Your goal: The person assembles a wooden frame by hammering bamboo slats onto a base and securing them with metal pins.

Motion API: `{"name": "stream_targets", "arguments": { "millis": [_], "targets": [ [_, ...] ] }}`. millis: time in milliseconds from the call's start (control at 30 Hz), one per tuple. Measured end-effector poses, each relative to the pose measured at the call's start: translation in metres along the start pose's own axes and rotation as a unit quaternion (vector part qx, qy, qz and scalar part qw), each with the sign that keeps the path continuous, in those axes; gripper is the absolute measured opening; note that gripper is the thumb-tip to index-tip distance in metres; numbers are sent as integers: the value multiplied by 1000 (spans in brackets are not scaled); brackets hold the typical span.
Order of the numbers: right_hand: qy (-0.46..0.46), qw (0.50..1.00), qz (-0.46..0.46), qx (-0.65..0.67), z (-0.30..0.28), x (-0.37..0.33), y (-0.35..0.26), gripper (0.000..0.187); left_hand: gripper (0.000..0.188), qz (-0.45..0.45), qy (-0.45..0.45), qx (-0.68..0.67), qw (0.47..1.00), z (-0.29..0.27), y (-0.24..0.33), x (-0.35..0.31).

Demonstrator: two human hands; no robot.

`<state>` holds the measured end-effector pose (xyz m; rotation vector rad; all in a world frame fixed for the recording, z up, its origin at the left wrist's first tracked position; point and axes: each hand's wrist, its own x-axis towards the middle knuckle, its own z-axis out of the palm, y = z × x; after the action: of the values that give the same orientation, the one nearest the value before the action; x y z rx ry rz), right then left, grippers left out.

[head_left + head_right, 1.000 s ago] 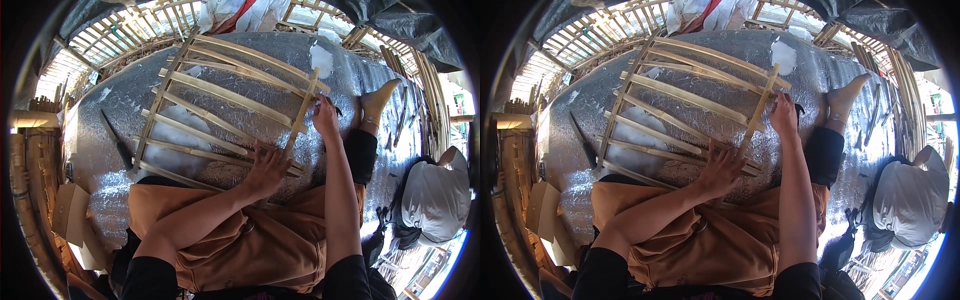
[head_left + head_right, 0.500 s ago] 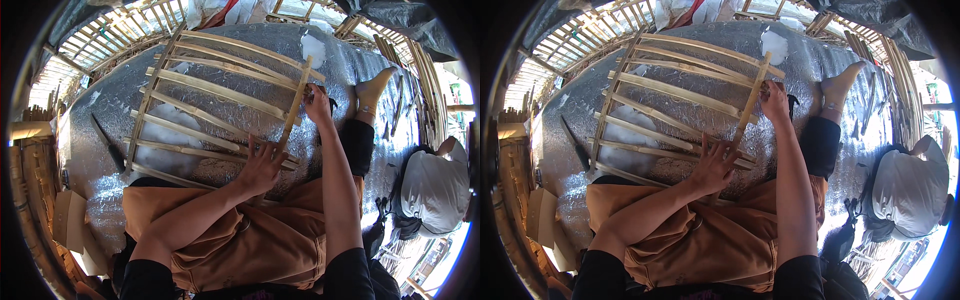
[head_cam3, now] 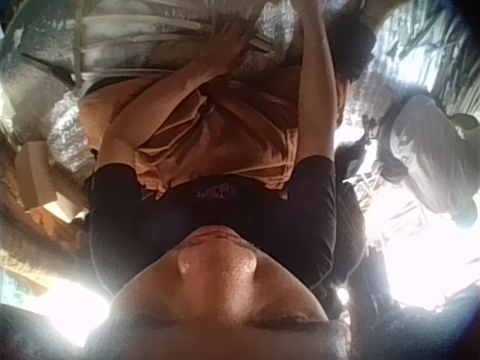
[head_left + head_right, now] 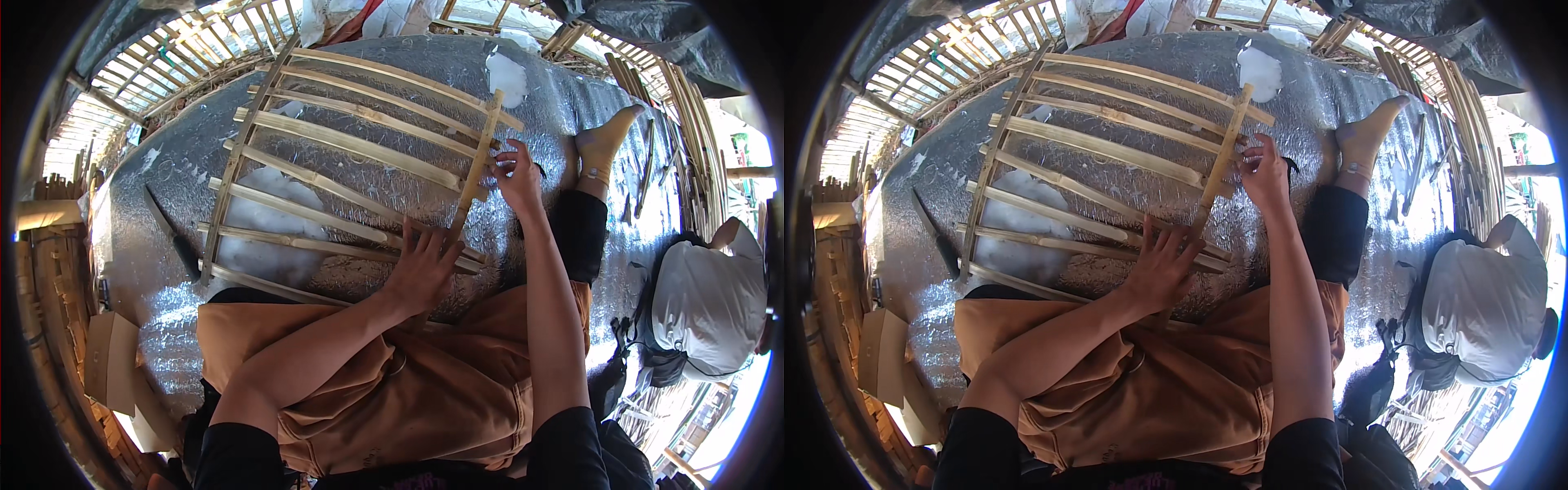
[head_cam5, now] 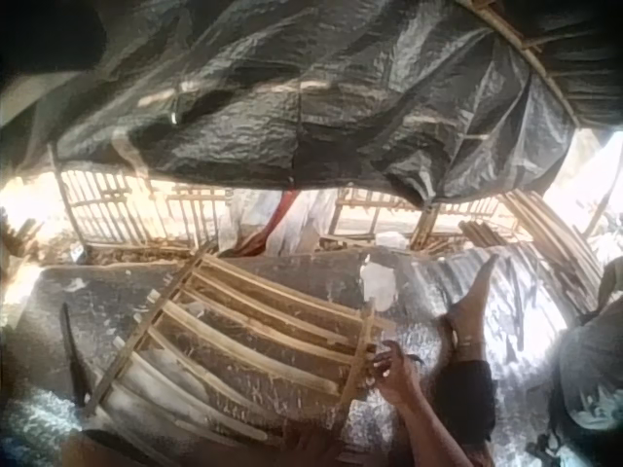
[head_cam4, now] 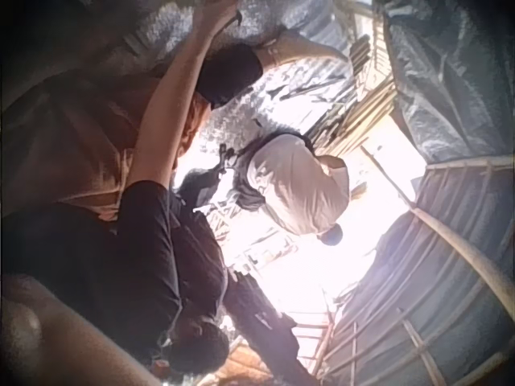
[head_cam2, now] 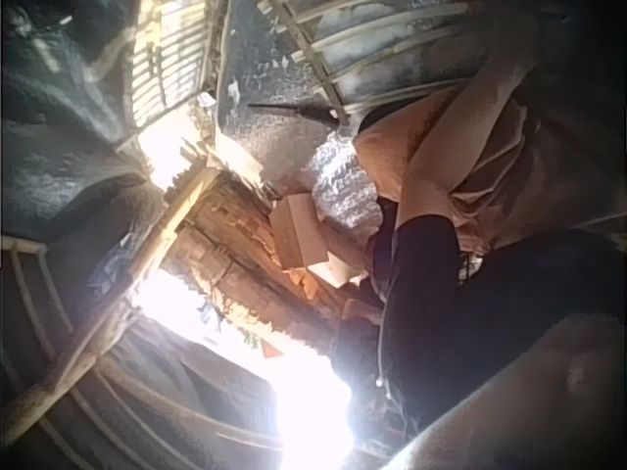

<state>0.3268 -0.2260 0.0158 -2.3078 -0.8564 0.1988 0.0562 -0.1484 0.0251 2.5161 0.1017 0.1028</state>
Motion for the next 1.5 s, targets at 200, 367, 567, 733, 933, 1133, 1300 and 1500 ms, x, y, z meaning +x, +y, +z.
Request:
{"name": "stream_targets", "arguments": {
  "millis": [200,367,567,733,933,1133,1300,1500],
  "targets": [
    [-7,1000,-10,6,0,-12,-3,53,74,2,2,37,999,5,-2,0],
    [-19,1000,-9,5,-4,-14,-1,52,78,-30,-37,140,989,-1,6,-3],
    [-57,998,-15,10,-15,-20,-10,51,80,-15,-26,156,987,4,1,-4],
    [-94,995,-32,-31,-24,-35,-23,55,80,-15,-17,147,989,7,-1,-5],
    [-124,991,-27,-49,-26,-54,-22,60,81,-22,-27,147,988,6,1,-2],
    [-79,995,-51,-38,-16,-59,-31,73,82,-19,-20,154,988,4,0,-2],
    [-92,987,-59,-119,-11,-64,-32,78,80,-22,-32,148,988,1,2,0],
    [-114,981,-45,-151,-7,-64,-38,82,80,-18,-22,147,989,-2,2,-1]
  ]
}}
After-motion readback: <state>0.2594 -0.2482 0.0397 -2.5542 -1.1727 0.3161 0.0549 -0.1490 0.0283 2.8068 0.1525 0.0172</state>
